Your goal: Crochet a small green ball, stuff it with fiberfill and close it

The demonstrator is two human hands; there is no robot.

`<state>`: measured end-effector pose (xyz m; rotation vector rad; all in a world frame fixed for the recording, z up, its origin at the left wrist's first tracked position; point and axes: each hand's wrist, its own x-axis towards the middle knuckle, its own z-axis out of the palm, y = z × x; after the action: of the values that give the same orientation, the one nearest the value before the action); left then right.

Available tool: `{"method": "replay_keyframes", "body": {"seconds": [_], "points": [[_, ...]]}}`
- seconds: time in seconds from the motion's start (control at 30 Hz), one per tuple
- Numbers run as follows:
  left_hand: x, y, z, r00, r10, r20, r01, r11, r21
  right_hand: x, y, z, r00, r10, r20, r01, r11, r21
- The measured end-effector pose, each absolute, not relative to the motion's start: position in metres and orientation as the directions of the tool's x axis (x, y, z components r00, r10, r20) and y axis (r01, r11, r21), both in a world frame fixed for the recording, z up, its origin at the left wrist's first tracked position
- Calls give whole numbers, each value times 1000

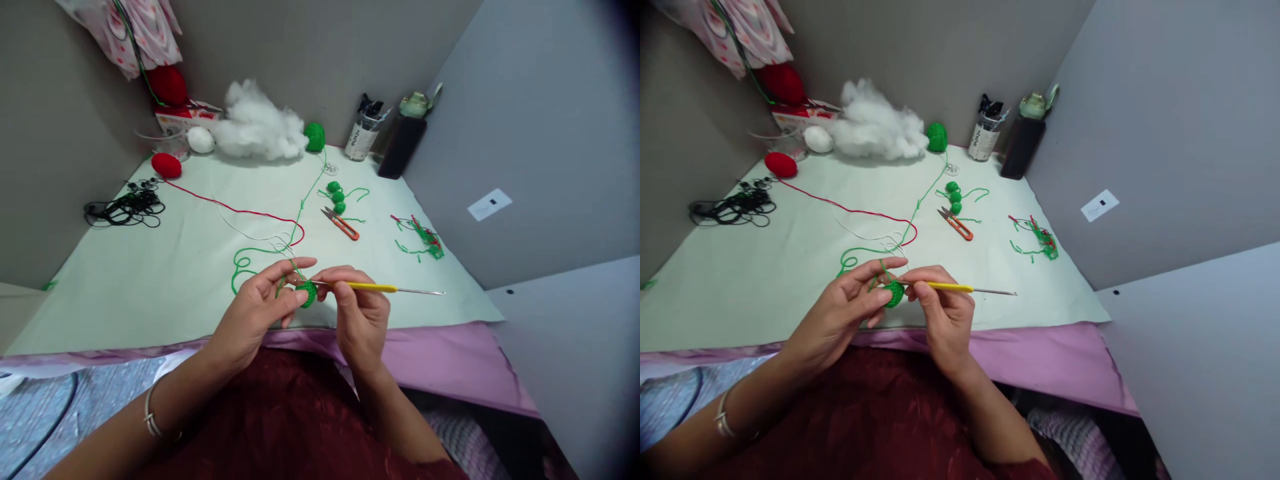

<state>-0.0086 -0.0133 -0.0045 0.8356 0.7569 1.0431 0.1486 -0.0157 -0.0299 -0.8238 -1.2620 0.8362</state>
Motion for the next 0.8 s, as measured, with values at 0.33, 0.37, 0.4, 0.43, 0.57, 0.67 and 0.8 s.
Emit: {"method": "replay_keyframes", "body": {"seconds": [0.33,0.37,0.4,0.43,0.57,0.67,0.8], "points": [[-8,-13,-9,251,959,-132,-386,225,895,148,-20,-30,81,820,566,48,564,-824],[-7,-14,-10,234,964,-126,-378,209,902,147,-21,-32,62,788,612,145,599,-787],[-6,-14,-11,216,969,-120,-376,196,906,146,-23,-35,40,741,671,275,637,-720],[-6,-15,-11,202,972,-121,-387,192,902,145,-24,-38,5,680,734,411,667,-621],[-6,-14,-9,323,917,-233,-485,371,792,144,-26,-43,-40,531,846,587,698,-410],[-12,-9,-5,374,884,-280,-502,447,741,149,-22,-35,120,698,706,312,648,-695],[-14,-9,-5,294,934,-206,-479,330,813,152,-15,-27,132,897,421,-162,439,-884]]}}
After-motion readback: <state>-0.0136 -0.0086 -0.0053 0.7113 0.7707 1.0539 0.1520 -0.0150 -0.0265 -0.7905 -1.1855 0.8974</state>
